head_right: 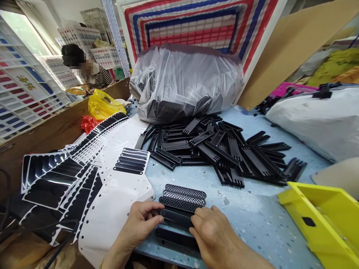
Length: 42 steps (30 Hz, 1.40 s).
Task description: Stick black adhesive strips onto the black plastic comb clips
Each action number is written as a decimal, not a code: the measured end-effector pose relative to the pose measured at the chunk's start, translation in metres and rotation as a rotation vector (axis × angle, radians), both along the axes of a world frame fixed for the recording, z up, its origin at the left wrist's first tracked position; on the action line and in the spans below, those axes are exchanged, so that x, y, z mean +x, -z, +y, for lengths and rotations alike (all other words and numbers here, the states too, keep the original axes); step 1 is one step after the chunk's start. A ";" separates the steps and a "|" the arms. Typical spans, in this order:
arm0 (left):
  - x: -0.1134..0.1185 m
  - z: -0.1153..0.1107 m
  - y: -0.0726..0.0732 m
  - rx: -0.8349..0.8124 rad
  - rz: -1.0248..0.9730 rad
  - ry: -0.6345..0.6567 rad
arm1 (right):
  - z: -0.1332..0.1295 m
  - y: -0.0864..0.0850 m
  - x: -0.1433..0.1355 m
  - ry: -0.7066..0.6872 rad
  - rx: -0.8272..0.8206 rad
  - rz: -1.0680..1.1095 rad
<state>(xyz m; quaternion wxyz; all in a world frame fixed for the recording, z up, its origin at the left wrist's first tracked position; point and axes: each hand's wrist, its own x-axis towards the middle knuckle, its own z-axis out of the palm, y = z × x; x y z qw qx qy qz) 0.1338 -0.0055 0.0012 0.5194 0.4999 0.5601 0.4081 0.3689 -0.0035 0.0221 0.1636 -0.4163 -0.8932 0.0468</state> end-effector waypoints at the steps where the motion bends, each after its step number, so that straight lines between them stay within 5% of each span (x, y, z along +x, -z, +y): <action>1: 0.000 0.000 -0.001 0.002 0.000 0.002 | 0.000 0.000 0.000 0.000 -0.004 0.001; 28: -0.002 0.001 0.001 0.071 0.043 0.045 | -0.005 -0.007 0.000 0.014 -0.182 -0.060; 33: 0.002 0.004 0.000 -0.053 0.024 0.008 | -0.006 -0.012 -0.001 0.016 -0.237 -0.028; 42: 0.008 0.004 -0.001 0.018 0.065 -0.041 | -0.006 -0.012 -0.001 0.013 -0.244 0.060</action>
